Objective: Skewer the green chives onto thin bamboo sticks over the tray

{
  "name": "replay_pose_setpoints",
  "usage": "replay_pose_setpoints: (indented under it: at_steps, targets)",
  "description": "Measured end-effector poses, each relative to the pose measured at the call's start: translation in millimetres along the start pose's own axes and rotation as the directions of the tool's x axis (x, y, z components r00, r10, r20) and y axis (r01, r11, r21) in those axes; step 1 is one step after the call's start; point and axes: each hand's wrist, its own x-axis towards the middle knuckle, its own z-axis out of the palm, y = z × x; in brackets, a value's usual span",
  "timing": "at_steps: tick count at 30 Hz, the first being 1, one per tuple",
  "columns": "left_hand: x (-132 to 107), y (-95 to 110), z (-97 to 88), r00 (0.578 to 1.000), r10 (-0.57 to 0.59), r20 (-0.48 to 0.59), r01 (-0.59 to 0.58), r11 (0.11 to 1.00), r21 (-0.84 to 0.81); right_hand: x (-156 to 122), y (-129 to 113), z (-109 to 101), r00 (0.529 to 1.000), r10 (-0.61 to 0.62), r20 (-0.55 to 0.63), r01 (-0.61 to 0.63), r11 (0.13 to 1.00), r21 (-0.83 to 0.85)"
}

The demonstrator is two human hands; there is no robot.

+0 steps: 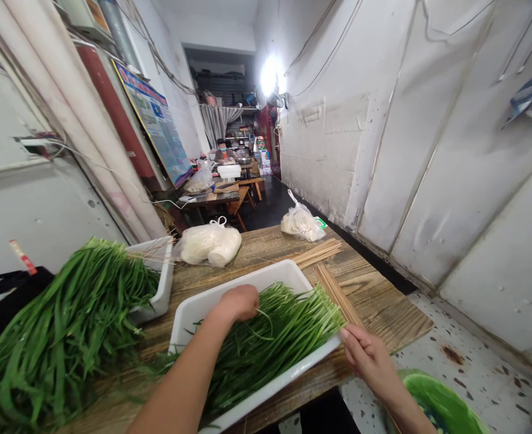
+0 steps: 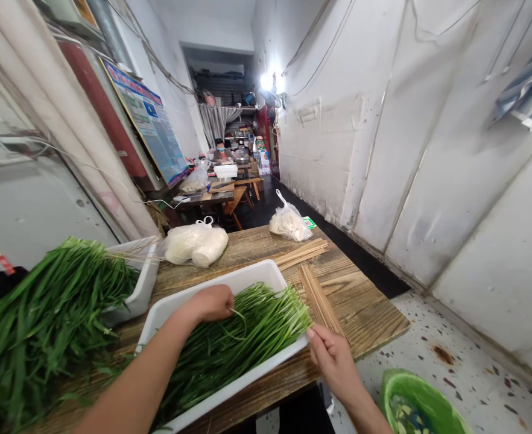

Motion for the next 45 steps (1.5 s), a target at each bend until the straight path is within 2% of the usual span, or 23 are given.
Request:
replay_pose_setpoints:
  at_steps: [3, 7, 10, 14, 16, 20, 22, 24, 27, 29, 33, 45]
  targets:
    - [1.2, -5.9, -11.5, 0.998, -0.009, -0.062, 0.009, 1.000, 0.008, 0.0, 0.6, -0.6, 1.000, -0.001, -0.004, 0.001, 1.000, -0.008]
    - [2.4, 0.9, -17.3, 0.996, 0.032, -0.085, -0.039, 0.996, -0.086, 1.6, 0.2, -1.2, 1.000, 0.001, -0.004, -0.001, 0.999, -0.033]
    - [4.3, 10.8, -8.3, 0.996, -0.048, -0.078, 0.039, 0.993, -0.114, 2.1, 1.0, -1.2, 1.000, 0.004, 0.002, -0.004, 0.999, -0.032]
    - [8.3, 22.6, 15.9, 0.973, -0.148, -0.180, 0.176, 0.972, 0.153, 1.7, 0.0, -0.4, 1.000, 0.005, 0.003, -0.005, 0.999, -0.044]
    - [10.4, 25.5, 26.3, 0.967, -0.183, -0.179, 0.219, 0.953, 0.211, 1.5, -1.5, -0.2, 1.000, -0.004, 0.002, 0.004, 0.999, -0.050]
    - [12.7, 27.2, 32.3, 0.981, -0.156, -0.119, 0.175, 0.970, 0.169, 1.4, -3.0, -0.5, 1.000, -0.003, 0.019, 0.003, 1.000, -0.014]
    - [12.4, 30.4, 30.9, 0.990, -0.083, -0.112, 0.092, 0.993, 0.069, 2.0, -2.8, -0.8, 1.000, 0.000, 0.020, 0.000, 1.000, -0.003]
    - [11.5, 37.3, 30.7, 0.989, -0.013, -0.148, -0.013, 0.984, -0.176, 3.0, -3.0, -1.0, 1.000, -0.005, 0.028, 0.005, 1.000, -0.004]
    - [9.4, 51.8, 34.7, 0.977, -0.013, -0.211, -0.109, 0.825, -0.555, 4.7, -5.1, -0.6, 0.998, -0.024, 0.051, 0.025, 1.000, -0.015]
    - [7.7, 60.5, 38.9, 0.977, -0.028, -0.210, -0.118, 0.751, -0.650, 5.2, -7.1, -0.1, 0.997, -0.042, 0.057, 0.043, 0.999, -0.021]
    - [4.7, 68.7, 46.0, 0.979, -0.028, -0.200, -0.124, 0.701, -0.703, 4.6, -8.1, 1.1, 0.996, -0.066, 0.054, 0.067, 0.998, -0.017]
    - [1.1, 70.2, 46.8, 0.984, -0.026, -0.175, -0.110, 0.687, -0.718, 5.0, -4.6, 3.3, 0.998, -0.029, 0.050, 0.026, 0.998, 0.053]
